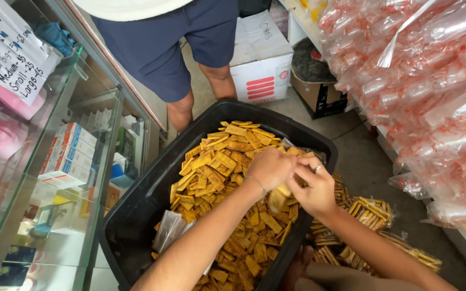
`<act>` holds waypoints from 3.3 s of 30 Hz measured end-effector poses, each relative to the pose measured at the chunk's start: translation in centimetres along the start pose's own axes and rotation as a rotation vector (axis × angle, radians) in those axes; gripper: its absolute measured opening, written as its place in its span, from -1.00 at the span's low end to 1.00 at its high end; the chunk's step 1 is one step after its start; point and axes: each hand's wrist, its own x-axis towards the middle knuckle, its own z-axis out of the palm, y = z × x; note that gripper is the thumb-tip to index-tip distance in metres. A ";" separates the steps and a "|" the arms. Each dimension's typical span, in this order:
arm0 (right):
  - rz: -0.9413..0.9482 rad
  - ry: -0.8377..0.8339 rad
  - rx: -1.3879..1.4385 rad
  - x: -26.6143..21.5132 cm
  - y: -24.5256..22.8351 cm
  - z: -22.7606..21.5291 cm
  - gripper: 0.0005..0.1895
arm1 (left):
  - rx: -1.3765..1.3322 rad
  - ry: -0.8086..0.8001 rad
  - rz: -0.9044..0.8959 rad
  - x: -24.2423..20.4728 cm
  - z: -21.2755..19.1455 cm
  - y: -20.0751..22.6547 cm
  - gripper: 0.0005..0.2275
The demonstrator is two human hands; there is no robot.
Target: Bagging snacks from a large bin into small plastic bags
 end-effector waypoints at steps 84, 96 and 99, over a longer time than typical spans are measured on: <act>0.511 -1.533 0.141 0.7 6.6 2.2 -0.67 | 1.095 0.322 0.790 1.5 10.0 -10.3 -0.86; 0.629 -1.340 -0.120 3.0 4.3 4.9 -0.58 | -0.088 -0.035 0.028 5.7 7.6 -13.6 -0.86; 0.364 -1.262 -0.279 -0.9 9.6 8.3 -0.57 | -0.631 0.027 -0.126 3.9 8.0 -13.1 -0.82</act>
